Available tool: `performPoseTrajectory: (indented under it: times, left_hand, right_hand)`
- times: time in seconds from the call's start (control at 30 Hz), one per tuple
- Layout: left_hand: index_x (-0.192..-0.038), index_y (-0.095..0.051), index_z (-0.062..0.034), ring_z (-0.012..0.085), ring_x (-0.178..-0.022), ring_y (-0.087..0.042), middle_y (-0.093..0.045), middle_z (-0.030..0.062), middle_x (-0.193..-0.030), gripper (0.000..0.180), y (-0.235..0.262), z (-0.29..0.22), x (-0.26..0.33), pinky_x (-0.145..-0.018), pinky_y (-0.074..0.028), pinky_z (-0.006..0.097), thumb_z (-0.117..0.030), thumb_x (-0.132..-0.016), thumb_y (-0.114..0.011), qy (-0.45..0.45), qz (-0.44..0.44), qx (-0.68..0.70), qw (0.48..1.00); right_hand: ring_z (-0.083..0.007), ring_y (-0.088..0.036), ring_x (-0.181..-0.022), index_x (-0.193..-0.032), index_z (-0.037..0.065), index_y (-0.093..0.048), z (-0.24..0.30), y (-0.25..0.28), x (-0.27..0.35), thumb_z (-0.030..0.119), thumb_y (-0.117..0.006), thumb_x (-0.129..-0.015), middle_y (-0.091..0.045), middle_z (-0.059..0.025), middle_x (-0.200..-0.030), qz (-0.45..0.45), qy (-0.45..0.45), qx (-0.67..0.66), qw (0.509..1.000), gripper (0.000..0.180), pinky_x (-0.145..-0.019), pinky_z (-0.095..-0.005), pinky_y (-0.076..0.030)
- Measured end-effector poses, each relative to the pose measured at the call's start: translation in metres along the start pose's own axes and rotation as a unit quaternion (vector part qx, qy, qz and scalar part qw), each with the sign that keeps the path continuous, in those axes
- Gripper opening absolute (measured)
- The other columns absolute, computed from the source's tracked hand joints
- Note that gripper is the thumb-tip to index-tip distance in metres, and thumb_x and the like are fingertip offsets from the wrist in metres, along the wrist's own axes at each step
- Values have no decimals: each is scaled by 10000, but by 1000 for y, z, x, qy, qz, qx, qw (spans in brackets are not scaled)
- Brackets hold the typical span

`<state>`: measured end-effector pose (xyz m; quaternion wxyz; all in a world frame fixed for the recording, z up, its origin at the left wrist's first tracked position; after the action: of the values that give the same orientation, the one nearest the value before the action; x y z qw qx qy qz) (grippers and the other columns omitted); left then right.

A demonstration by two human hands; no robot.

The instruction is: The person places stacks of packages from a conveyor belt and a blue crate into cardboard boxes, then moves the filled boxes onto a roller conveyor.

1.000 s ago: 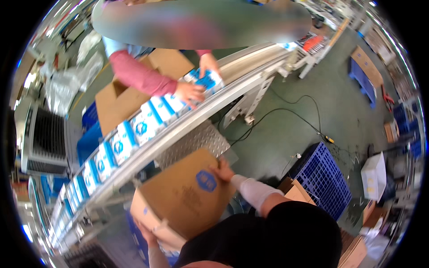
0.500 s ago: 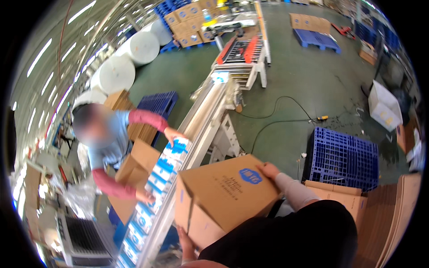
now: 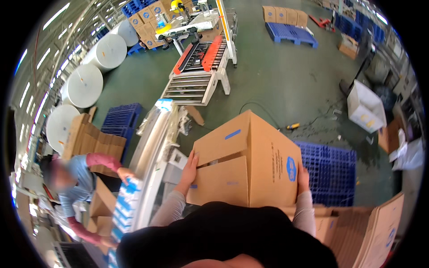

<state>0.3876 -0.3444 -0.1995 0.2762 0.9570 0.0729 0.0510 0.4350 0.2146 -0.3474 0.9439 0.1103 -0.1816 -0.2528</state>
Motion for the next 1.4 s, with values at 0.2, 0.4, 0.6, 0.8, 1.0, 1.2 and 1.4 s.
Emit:
performPoseTrajectory:
  times: [0.2, 0.4, 0.6, 0.8, 1.0, 1.2, 1.4]
  left_hand:
    - [-1447, -305, -244, 374, -1190, -499, -540, 213, -1271, 591, -61, -33, -146, -995, -373, 372, -544, -941, -358, 83, 87, -45, 992]
    - [-1443, -310, -256, 361, -1199, -495, -535, 194, -1286, 622, -44, -49, -311, -1002, -368, 380, -584, -917, -367, 77, 61, -48, 994]
    - [-1443, -307, -256, 354, -1166, -523, -564, 179, -1245, 610, 82, -90, -439, -943, -411, 432, -578, -926, -343, 95, -27, -88, 991]
    - [-1430, -351, -157, 278, -1295, -420, -466, 151, -1380, 571, 206, -34, -501, -1056, -320, 320, -465, -954, -418, 100, -205, -15, 974]
    - [-1415, -355, -58, 263, -1260, -452, -454, 173, -1385, 558, 260, 56, -503, -1036, -342, 314, -406, -980, -390, 248, -358, -13, 900]
    - [-1440, -328, -152, 455, -1237, -383, -330, 284, -1379, 557, 198, 57, -554, -1046, -304, 495, -343, -937, -473, 438, -339, -101, 827]
    - [-1432, -344, -155, 440, -1294, -310, -299, 299, -1388, 566, 173, 36, -677, -1060, -298, 457, -230, -905, -537, 265, -431, -54, 861]
  right_hand:
    - [-156, -607, -856, -1119, -57, -610, 17, -27, -70, 459, -463, -942, -660, -104, -1031, 13, -104, -160, 981, 566, -743, -304, -489]
    - [-166, -631, -926, -1216, -26, -553, 139, -131, -172, 444, -444, -948, -646, -87, -1095, 86, -96, -239, 962, 552, -801, -292, -505]
    - [-173, -610, -961, -1246, 0, -528, 266, -313, -292, 478, -456, -936, -628, -82, -1109, 182, -51, -179, 966, 575, -809, -290, -504]
    - [-136, -625, -826, -1157, -17, -580, 388, -585, -356, 422, -435, -958, -656, -61, -1005, 355, -46, -131, 924, 503, -730, -279, -509]
    - [-233, -623, -944, -1180, 6, -602, 415, -885, -436, 425, -463, -936, -648, -148, -1103, 460, 138, 215, 851, 505, -851, -355, -470]
    - [-237, -476, -1251, -1339, 35, -457, 694, -896, -313, 382, -548, -912, -452, -145, -1389, 397, 461, 40, 793, 559, -1027, -392, -362]
    - [-241, -321, -1357, -1350, 36, -423, 646, -951, -262, 409, -549, -874, -382, -97, -1444, 490, 655, 233, 525, 618, -1088, -477, -270]
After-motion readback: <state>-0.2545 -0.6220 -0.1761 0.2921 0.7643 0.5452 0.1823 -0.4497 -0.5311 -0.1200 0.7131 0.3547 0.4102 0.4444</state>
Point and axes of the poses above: each hand's wrist, its own x-axis away from the middle knuckle, its own y-axis out of the back of the hand, z = x × y, the point moved 9 cm from there along -x, towards the middle knuckle
